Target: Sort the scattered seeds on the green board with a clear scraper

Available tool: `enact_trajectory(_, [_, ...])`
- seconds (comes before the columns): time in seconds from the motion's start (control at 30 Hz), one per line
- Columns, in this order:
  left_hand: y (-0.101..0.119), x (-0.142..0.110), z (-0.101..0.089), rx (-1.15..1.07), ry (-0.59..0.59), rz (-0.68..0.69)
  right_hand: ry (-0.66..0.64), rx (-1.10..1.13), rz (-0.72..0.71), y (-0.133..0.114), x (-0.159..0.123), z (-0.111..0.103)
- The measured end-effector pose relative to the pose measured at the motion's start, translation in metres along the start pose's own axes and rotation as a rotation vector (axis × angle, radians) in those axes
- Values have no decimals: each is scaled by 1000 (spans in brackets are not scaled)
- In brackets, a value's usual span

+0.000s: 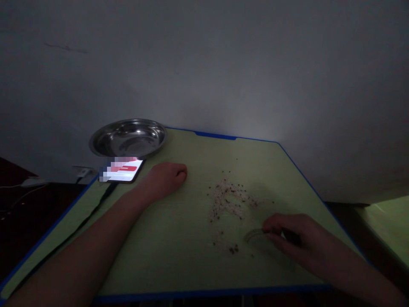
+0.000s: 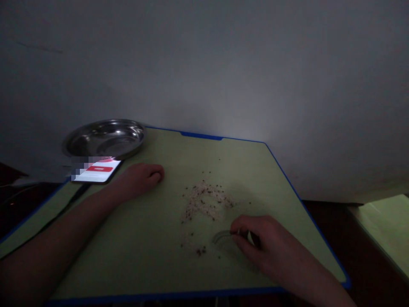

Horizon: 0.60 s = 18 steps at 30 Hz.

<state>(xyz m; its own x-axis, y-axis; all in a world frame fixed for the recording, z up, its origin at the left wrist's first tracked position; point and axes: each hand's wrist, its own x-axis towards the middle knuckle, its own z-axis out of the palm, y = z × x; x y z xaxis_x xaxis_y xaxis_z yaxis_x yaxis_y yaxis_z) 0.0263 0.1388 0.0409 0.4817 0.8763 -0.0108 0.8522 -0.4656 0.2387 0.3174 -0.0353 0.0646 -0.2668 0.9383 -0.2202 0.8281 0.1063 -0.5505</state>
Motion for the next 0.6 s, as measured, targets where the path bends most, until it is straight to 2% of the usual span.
enact_trajectory(0.1, [2,0,-1,-3,-11,0,19,-26,26,9,-12,1])
enact_trajectory(0.27, [4,1,-3,11,-27,-14,169,-54,31,7,-32,9])
enact_trajectory(0.43, [2,2,-3,-3,-23,-6,141,-63,8,-7,-34,22])
enact_trajectory(0.6, [0,2,-1,-4,-20,-4,171,-75,66,9,-34,13])
